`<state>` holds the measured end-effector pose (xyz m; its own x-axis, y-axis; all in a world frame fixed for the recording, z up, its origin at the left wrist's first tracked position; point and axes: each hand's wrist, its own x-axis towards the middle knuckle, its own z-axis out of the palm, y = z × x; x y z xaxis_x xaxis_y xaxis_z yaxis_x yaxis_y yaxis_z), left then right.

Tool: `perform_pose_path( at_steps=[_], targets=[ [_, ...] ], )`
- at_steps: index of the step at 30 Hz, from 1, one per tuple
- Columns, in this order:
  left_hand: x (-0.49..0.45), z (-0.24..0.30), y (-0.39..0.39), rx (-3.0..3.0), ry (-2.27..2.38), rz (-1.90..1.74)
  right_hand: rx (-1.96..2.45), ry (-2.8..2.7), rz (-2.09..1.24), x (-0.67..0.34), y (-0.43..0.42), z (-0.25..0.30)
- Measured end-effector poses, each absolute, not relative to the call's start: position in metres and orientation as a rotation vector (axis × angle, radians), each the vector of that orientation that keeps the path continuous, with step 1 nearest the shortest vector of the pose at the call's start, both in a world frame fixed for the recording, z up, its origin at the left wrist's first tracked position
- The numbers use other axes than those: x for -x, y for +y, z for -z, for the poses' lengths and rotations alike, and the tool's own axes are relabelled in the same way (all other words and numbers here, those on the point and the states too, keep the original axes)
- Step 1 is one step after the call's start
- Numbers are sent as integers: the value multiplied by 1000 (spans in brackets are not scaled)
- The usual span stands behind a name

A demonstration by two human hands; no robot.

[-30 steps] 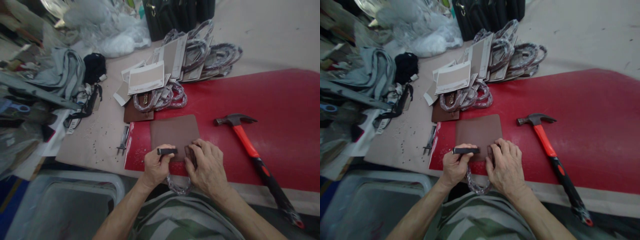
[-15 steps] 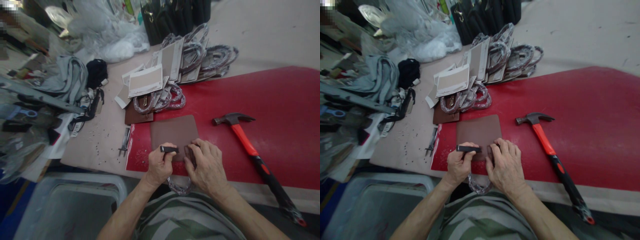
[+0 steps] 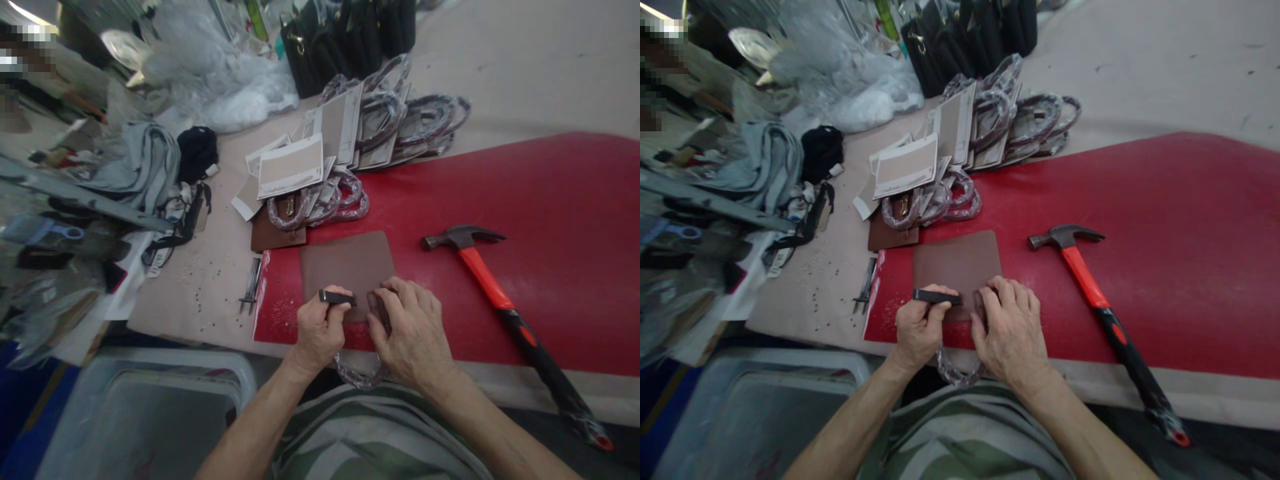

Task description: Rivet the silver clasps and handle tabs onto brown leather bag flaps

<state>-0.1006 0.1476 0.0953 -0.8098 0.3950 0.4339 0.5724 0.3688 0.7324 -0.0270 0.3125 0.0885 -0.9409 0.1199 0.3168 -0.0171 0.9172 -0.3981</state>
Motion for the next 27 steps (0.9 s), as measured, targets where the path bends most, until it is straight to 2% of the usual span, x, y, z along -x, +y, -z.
perform_pose_path(
  at_steps=[27],
  targets=[
    [101, -94, 149, 863, -2415, 1376, 82, -2729, -578, 26, 313, -88]
  ],
)
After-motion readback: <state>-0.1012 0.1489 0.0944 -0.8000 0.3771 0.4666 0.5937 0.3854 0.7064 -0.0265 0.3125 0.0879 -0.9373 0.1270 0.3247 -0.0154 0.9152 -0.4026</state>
